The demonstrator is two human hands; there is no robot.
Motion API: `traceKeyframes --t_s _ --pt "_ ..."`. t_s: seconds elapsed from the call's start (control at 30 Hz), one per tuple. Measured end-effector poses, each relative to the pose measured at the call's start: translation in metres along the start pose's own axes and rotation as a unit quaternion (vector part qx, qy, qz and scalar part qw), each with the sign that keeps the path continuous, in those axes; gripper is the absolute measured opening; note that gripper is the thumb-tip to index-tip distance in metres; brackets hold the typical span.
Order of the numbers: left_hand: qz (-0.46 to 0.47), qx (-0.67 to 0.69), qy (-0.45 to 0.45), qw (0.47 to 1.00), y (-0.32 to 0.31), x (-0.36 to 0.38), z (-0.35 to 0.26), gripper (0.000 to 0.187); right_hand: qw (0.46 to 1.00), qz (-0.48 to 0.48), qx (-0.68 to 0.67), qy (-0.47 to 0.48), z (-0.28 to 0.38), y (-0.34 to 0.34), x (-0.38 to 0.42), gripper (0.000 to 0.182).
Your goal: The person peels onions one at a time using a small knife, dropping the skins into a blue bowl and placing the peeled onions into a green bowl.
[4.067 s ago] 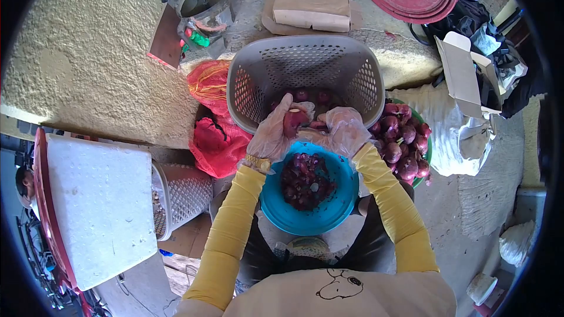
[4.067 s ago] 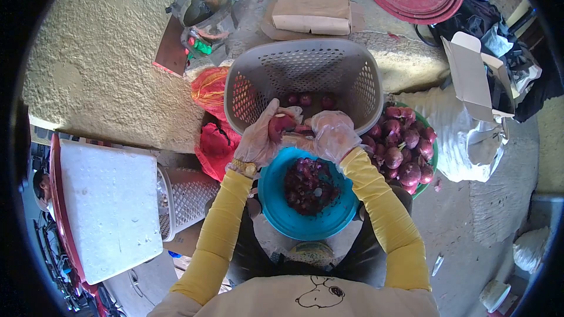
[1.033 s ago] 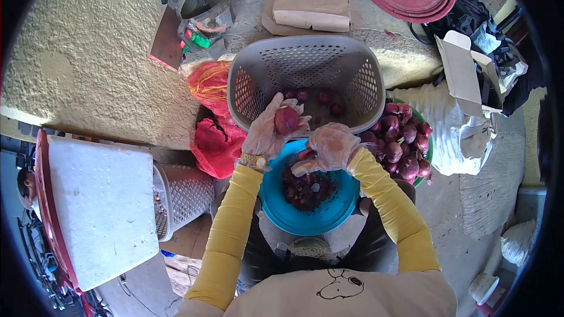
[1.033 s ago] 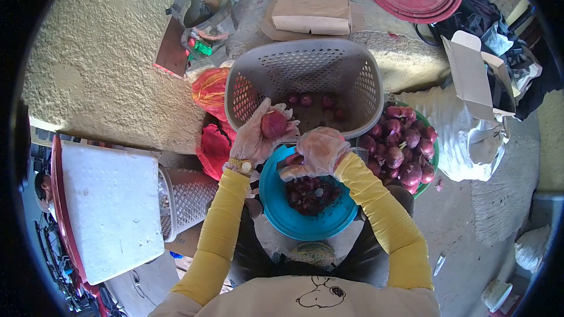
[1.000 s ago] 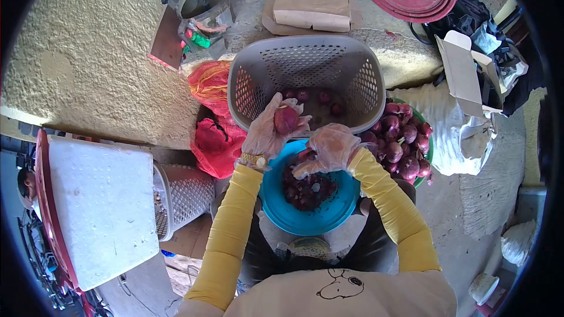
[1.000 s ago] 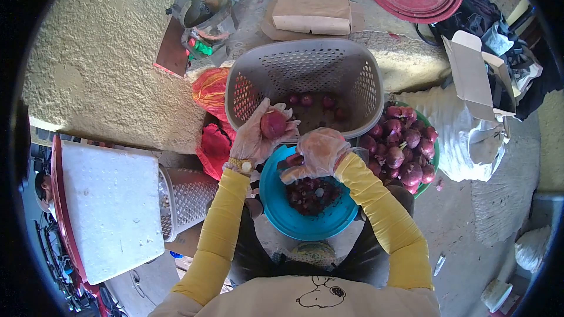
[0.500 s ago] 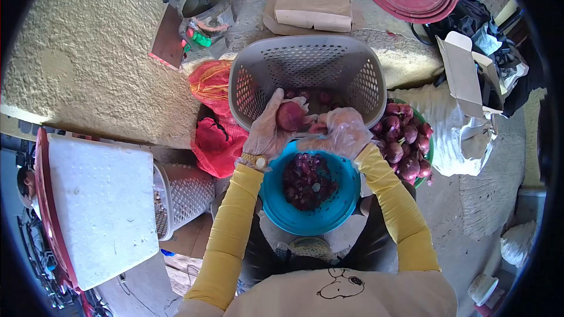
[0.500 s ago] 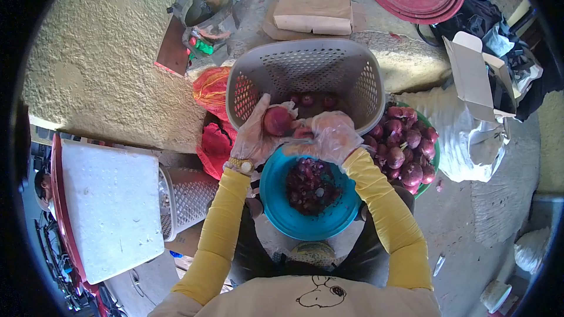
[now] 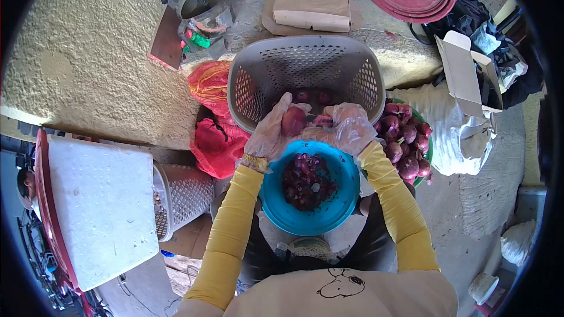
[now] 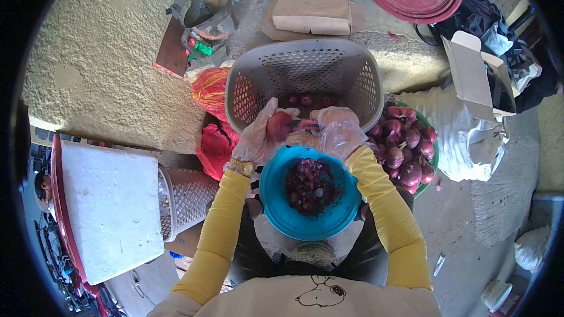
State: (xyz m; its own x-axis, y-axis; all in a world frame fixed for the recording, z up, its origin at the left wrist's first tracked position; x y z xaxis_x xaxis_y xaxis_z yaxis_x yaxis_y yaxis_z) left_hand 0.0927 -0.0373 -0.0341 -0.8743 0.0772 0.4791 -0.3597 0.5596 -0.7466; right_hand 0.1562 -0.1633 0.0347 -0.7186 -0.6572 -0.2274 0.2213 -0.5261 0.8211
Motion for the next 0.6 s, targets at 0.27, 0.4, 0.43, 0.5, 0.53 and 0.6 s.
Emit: traceKeyframes --t_s 0.27,0.4,0.43,0.5,0.53,0.6 --pt "-0.009 0.033 0.007 0.999 0.015 -0.016 0.011 0.060 0.996 0.059 0.063 0.032 -0.001 -0.019 0.001 0.063" --pt "0.003 0.024 0.022 0.999 0.012 -0.014 0.013 0.060 0.996 0.031 0.062 0.059 0.009 -0.007 -0.001 0.062" --pt "0.016 0.026 0.028 0.999 0.009 -0.013 0.014 0.060 0.996 0.031 0.062 0.059 0.008 -0.007 0.000 0.062" --pt "0.018 0.023 0.029 0.999 0.009 -0.013 0.014 0.060 0.995 0.018 0.065 0.067 0.007 -0.007 0.001 0.065" --pt "0.019 0.021 0.031 0.999 0.009 -0.013 0.014 0.060 0.995 0.018 0.065 0.067 0.004 -0.010 0.002 0.065" --pt "0.016 0.011 0.026 0.999 0.006 -0.011 0.013 0.059 0.996 -0.006 0.064 0.060 -0.003 -0.010 0.004 0.067"
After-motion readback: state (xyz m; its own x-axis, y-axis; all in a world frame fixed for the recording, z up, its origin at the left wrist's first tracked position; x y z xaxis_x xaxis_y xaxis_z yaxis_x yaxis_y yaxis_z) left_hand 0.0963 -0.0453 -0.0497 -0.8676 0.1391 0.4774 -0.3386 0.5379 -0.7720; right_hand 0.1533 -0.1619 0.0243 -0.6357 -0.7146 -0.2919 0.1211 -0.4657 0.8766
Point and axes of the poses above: each hand's wrist, its own x-axis away from the middle knuckle, its own y-axis out of the back of the hand, z = x × y, the point moved 10 cm from there along -x, towards the middle knuckle, and after that the axes turned 4 degrees about -z, right-handed, at the moved point
